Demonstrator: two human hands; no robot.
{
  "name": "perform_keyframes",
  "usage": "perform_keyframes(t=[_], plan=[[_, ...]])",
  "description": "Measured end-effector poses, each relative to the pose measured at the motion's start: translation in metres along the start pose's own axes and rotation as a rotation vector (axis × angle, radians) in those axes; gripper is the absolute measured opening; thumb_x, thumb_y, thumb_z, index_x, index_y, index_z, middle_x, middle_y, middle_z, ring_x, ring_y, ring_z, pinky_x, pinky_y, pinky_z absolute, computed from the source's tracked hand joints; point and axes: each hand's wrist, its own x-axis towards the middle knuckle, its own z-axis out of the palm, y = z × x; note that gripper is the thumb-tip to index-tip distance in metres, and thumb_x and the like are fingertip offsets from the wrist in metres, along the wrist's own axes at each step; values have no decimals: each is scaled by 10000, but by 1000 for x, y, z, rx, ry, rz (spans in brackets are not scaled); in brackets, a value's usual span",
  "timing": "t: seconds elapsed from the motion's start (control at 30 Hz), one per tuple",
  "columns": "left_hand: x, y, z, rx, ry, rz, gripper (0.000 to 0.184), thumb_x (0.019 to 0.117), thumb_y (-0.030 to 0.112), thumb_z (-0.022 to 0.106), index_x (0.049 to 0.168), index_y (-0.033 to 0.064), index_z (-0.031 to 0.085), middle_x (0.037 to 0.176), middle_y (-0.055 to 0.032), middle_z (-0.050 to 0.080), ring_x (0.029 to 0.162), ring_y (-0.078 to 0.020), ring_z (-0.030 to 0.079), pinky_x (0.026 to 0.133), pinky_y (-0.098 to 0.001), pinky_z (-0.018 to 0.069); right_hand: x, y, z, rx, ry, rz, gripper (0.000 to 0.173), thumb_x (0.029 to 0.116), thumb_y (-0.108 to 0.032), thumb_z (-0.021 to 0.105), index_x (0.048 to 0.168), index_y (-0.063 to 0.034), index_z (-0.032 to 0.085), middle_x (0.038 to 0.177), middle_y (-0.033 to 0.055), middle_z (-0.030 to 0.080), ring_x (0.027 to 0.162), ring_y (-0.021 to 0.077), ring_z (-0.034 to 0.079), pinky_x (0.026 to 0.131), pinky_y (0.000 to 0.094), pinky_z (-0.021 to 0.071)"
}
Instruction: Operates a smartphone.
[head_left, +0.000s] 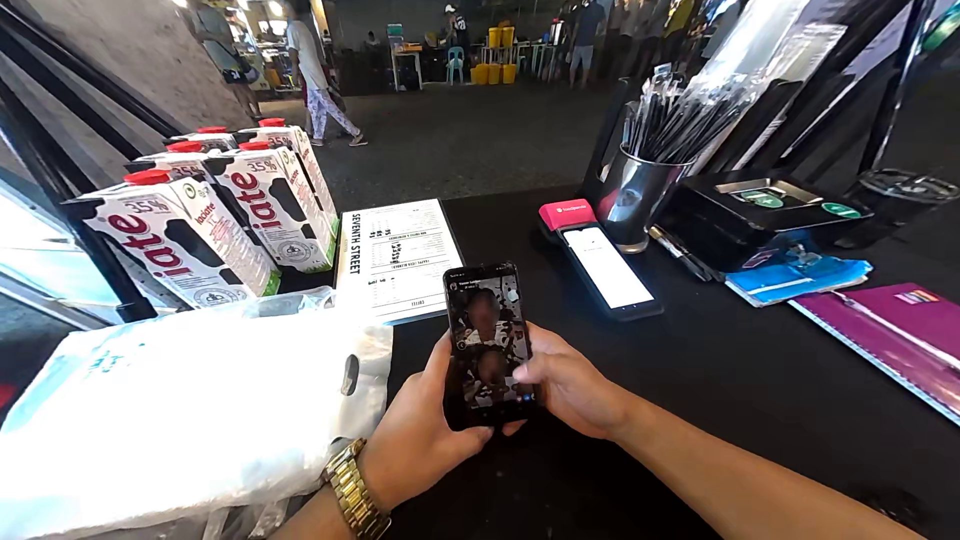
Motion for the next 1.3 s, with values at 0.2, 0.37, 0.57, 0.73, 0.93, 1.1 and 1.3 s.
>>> perform_keyframes(t=[0.2, 0.37, 0.57, 0.73, 0.93, 1.1, 1.3], plan=[[1, -2, -1, -59, 5, -2, 1123, 707, 179, 895, 1606, 118, 224, 1285, 15, 681, 1188, -57, 647, 1042, -274, 552, -1, -2, -5, -91, -151, -66, 721, 778, 93, 607, 1436, -146, 437, 1281, 113, 650, 1119, 281, 689, 766, 481, 652], [1, -2, -2, -71, -6, -8, 1139, 710, 182, 893, 1616, 149, 204, 1284, 22, 679, 1189, -61, 646, 1042, -283, 553, 0, 0, -6, -109, -145, -55, 723, 777, 111, 626, 1424, -149, 438, 1268, 112, 654, 1110, 281, 694, 773, 472, 656], [1, -1, -2, -60, -9, -24, 1134, 709, 184, 890, 1614, 147, 206, 1283, 26, 680, 1191, -47, 641, 1039, -271, 551, -1, -1, -5, -120, -125, -35, 736, 775, 121, 631, 1430, -154, 441, 1259, 120, 657, 1095, 286, 700, 768, 472, 656], [1, -1, -1, -66, -7, -16, 1138, 708, 190, 889, 1614, 125, 202, 1289, 14, 675, 1194, -52, 639, 1045, -270, 545, 0, -2, -4, -125, -113, -35, 750, 765, 114, 650, 1433, -158, 441, 1259, 115, 656, 1098, 284, 699, 764, 473, 659], [1, 1, -2, -49, -13, -38, 1138, 700, 202, 896, 1609, 132, 214, 1280, 29, 679, 1189, -38, 639, 1044, -264, 544, 0, -1, -5, -144, -122, -47, 742, 759, 110, 646, 1424, -151, 445, 1246, 115, 660, 1085, 282, 702, 749, 468, 660], [2, -4, -3, -180, -26, 94, 1089, 747, 289, 914, 1588, 81, 254, 1299, -22, 668, 1211, -107, 640, 1063, -314, 548, 0, 2, -5, -80, -132, -93, 709, 778, 47, 672, 1427, -144, 459, 1257, 102, 663, 1100, 250, 692, 804, 440, 642], [4, 4, -5, -312, 175, 22, 306, 1069, 241, 514, 1230, 46, 687, 1038, -26, 757, 967, -106, 721, 889, -279, 600, 1, 4, -3, -80, -154, -70, 656, 822, 17, 650, 1431, -128, 455, 1298, 103, 650, 1156, 271, 672, 790, 473, 645]])
